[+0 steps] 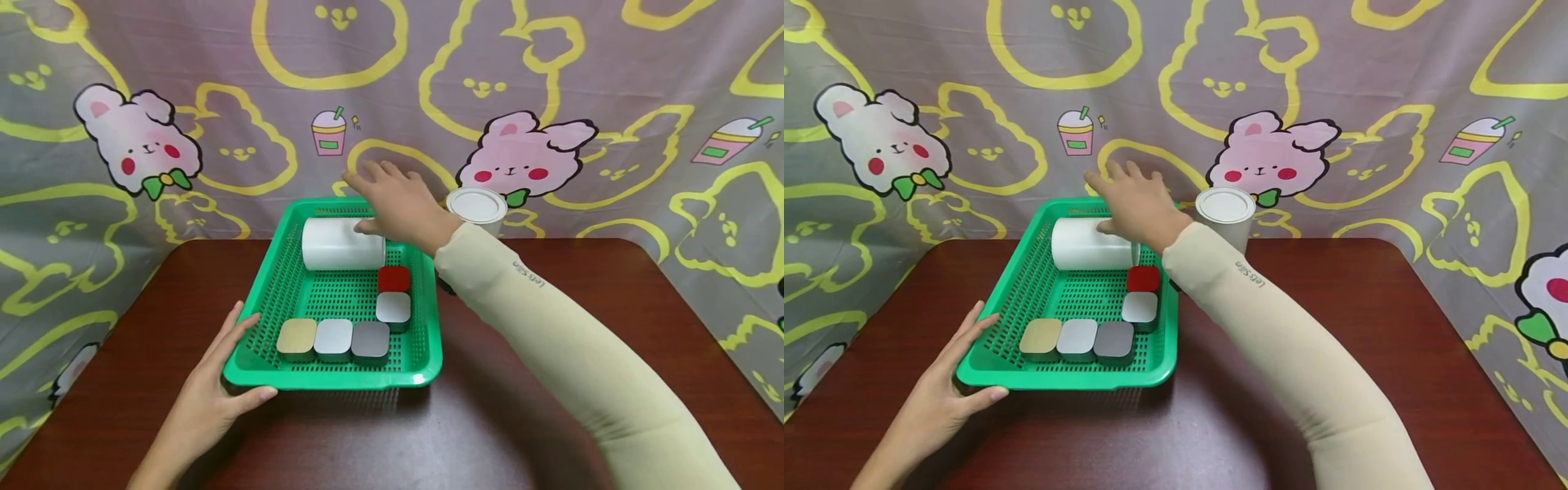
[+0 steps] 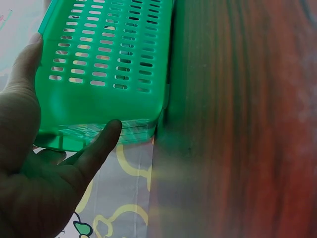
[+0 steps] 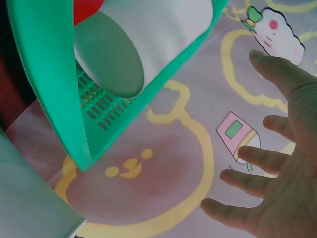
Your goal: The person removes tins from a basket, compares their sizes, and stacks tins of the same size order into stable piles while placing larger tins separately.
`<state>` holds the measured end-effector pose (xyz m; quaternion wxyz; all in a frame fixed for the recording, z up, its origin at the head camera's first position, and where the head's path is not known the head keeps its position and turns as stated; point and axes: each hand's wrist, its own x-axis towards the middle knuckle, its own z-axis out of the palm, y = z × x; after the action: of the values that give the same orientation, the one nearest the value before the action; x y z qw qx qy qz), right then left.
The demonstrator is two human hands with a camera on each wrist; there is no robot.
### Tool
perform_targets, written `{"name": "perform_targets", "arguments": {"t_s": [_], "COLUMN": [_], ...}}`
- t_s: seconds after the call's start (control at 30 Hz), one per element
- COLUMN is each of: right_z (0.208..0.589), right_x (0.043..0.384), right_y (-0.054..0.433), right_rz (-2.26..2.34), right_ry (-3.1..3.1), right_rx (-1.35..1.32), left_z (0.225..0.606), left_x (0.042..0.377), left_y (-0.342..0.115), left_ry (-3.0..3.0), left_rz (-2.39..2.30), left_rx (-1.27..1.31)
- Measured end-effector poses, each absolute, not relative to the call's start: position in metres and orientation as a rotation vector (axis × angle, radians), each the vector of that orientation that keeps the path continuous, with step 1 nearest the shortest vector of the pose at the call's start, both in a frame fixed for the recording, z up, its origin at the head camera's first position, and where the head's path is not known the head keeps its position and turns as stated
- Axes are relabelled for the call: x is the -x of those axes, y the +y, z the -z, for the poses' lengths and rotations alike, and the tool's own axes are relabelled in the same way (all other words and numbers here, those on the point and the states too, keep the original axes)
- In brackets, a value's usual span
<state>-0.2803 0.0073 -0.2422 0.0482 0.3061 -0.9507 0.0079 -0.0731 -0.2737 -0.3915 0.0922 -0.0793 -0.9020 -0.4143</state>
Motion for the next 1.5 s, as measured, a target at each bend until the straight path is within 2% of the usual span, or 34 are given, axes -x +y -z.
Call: {"name": "perform_targets", "arguments": {"t_s": [1.13, 1.5], "right_z": [0.288, 0.299], "right_x": [0.293, 0.304], "right_y": [-0.059, -0.068], "right_rz": [0.589, 0.644], "right_ry": [-2.614, -2.648], "right_rx": [-1.398, -1.419], "left_z": [0.390, 0.390], "left_x": [0.073, 0.072], "left_y": [-0.271, -0.272], "left_ry": [-2.674, -2.658], "left_rz": [1.277, 1.282], "left_rx": [0.234, 0.225]}}
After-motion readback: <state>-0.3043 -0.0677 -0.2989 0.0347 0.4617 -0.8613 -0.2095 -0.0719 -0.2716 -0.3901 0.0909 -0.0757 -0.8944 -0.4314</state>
